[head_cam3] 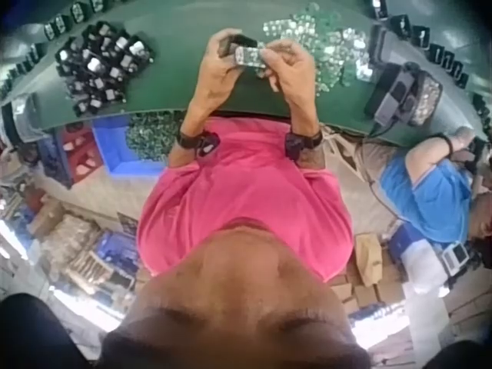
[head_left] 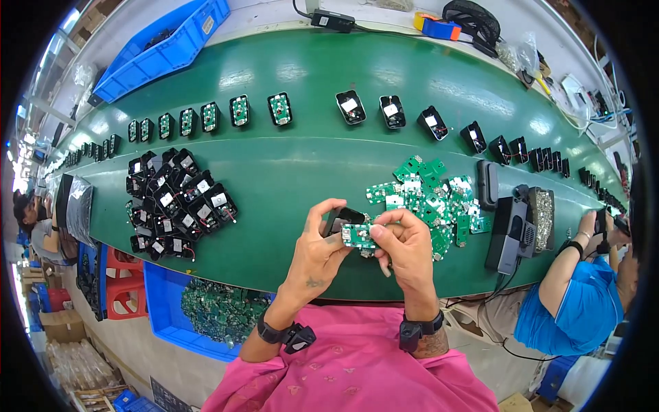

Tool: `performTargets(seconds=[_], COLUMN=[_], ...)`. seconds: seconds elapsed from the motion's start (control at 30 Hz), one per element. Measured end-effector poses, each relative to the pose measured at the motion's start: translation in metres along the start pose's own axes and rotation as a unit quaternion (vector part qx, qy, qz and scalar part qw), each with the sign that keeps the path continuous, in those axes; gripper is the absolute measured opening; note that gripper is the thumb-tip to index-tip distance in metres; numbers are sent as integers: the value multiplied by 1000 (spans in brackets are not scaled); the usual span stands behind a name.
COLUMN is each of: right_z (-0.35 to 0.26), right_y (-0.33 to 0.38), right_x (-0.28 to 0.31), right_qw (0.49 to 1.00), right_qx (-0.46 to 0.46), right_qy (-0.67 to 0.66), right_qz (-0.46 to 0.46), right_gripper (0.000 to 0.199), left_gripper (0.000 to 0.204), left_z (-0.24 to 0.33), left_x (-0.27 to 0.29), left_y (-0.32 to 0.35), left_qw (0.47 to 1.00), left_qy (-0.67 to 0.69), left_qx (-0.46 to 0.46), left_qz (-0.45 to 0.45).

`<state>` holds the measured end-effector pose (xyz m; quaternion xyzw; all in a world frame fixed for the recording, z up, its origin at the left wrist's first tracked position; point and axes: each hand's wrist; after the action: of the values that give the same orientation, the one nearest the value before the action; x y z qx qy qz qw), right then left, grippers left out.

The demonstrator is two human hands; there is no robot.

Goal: The person assembles electronic devices by hand, picking up a black plastic housing and a green circuit board, fitting the board into the housing, and pressing them together. After completing each assembly, the person places the finished device into a row on the green workbench.

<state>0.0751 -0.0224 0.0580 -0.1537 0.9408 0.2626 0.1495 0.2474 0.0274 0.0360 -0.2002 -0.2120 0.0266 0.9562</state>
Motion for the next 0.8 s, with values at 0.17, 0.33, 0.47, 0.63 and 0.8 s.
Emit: performTargets(seconds=[0.17, 0.33, 0.47, 0.63, 0.8], right_z=[15, 23, 15, 15, 15], right_y=[2, 0, 2, -6, -10], right_x=[-4, -1, -1, -1, -9], right_qw=[995, 973, 950, 874, 889], right_qx=[61, 159, 146, 285, 291], right_qy=[83, 168, 274, 387, 348], right_qz=[-13, 17, 25, 71, 68], right_gripper=[21, 26, 31, 24, 13], left_gripper=[40, 62, 60, 56, 54], left_z=[2, 1, 2, 6, 9], left_x=[0, -5, 2, -2, -6], left_y=[-3, 4, 2, 1, 3], left_qw=[998, 976, 937, 936, 940], left_qy=[57, 191, 297, 303, 293], left_qx=[29, 103, 183, 178, 168], left_qz=[-7, 11, 20, 21, 45])
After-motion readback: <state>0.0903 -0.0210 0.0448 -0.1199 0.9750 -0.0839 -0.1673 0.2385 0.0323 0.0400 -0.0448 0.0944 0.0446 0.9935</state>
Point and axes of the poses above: each hand's wrist, its own y-axis away from the middle knuckle, its own x-axis out of the back of the hand, z = x × y, and after that the axes turned 9 degrees about -x, right-handed
